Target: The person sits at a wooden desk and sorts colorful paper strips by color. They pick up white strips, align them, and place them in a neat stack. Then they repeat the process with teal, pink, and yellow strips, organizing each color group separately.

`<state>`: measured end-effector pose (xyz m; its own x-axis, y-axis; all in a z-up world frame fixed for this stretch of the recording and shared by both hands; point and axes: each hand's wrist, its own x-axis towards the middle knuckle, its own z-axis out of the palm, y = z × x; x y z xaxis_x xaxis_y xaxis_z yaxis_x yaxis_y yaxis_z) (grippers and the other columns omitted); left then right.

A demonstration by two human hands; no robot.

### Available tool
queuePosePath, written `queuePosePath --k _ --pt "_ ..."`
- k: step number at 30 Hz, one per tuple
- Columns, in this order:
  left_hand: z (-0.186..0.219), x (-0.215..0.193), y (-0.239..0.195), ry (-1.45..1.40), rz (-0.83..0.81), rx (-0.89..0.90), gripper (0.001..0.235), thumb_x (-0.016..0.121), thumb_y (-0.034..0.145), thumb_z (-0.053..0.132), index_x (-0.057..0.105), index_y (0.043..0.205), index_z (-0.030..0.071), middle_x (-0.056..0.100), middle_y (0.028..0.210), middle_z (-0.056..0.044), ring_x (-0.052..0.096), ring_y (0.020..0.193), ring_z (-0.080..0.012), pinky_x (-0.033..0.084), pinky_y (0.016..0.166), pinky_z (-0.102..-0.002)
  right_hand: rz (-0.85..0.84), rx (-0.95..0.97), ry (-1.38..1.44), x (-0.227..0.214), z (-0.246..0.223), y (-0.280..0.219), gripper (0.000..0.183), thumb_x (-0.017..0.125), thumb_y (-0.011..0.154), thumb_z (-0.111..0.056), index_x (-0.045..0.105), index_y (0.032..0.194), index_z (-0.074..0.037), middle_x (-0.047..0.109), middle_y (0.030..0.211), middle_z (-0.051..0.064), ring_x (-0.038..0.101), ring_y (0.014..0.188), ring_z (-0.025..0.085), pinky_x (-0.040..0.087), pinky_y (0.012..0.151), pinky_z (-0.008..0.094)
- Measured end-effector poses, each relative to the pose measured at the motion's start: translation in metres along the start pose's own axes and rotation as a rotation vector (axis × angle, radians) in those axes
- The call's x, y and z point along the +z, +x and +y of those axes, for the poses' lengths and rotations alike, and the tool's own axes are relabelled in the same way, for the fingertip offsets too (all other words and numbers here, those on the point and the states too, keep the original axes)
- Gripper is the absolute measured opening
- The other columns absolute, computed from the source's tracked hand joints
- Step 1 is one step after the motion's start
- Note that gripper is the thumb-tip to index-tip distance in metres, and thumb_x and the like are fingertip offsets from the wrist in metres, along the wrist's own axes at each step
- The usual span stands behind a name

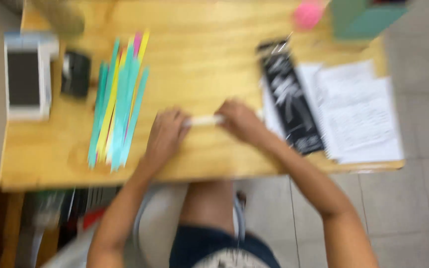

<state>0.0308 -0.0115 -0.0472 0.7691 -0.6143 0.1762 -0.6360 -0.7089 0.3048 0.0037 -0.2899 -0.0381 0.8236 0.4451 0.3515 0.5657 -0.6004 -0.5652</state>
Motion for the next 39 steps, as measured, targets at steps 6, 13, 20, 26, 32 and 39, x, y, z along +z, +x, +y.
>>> queuePosePath --k 6,13,20,26,32,39 --pt "-0.004 0.000 0.002 0.021 -0.028 -0.026 0.019 0.067 0.095 0.033 0.067 0.113 0.026 0.061 0.102 0.006 0.066 0.102 -0.0172 0.048 0.093 -0.036 -0.068 0.104 -0.111 -0.030 0.006 -0.014 0.023 0.078 0.088 -0.024 0.071 0.106 -0.011 0.067 0.102 0.008 0.067 0.099 0.030 0.055 0.088 0.041" --pt "-0.007 0.006 0.000 0.004 0.019 0.007 0.019 0.068 0.096 0.034 0.070 0.114 0.027 0.062 0.099 0.006 0.067 0.099 -0.0155 0.049 0.092 -0.035 -0.051 0.121 -0.108 -0.045 0.016 -0.031 0.021 0.080 0.088 -0.024 0.075 0.103 -0.011 0.069 0.100 0.008 0.069 0.095 0.029 0.057 0.086 0.039" --pt "-0.016 0.002 -0.011 0.139 0.096 0.108 0.019 0.069 0.096 0.034 0.070 0.110 0.021 0.063 0.098 0.000 0.067 0.095 -0.0206 0.048 0.092 -0.040 -0.050 0.065 -0.065 -0.042 0.011 -0.023 0.020 0.076 0.088 -0.013 0.074 0.108 -0.010 0.069 0.104 0.011 0.067 0.100 0.034 0.056 0.088 0.043" --pt "-0.007 -0.016 -0.010 0.037 0.207 0.199 0.019 0.080 0.093 0.018 0.069 0.108 0.014 0.064 0.101 -0.004 0.062 0.087 -0.0273 0.041 0.080 -0.041 -0.091 0.012 -0.168 -0.052 0.000 -0.023 0.016 0.082 0.098 -0.011 0.078 0.110 -0.001 0.071 0.104 0.013 0.061 0.098 0.028 0.053 0.081 0.040" --pt "-0.008 -0.022 -0.009 0.045 0.186 0.232 0.014 0.077 0.098 0.017 0.066 0.108 0.013 0.062 0.102 -0.005 0.061 0.085 -0.0269 0.042 0.079 -0.040 -0.047 0.000 -0.149 -0.056 0.007 -0.032 0.021 0.083 0.098 -0.006 0.075 0.117 -0.005 0.066 0.106 0.011 0.059 0.097 0.029 0.052 0.083 0.039" --pt "-0.011 -0.028 -0.006 0.077 0.156 0.218 0.015 0.080 0.099 0.017 0.068 0.108 0.013 0.065 0.102 -0.005 0.063 0.086 -0.0257 0.043 0.077 -0.039 -0.065 0.038 -0.165 -0.059 0.032 -0.043 0.023 0.084 0.098 -0.007 0.075 0.119 -0.009 0.067 0.109 0.008 0.059 0.101 0.027 0.051 0.081 0.039"
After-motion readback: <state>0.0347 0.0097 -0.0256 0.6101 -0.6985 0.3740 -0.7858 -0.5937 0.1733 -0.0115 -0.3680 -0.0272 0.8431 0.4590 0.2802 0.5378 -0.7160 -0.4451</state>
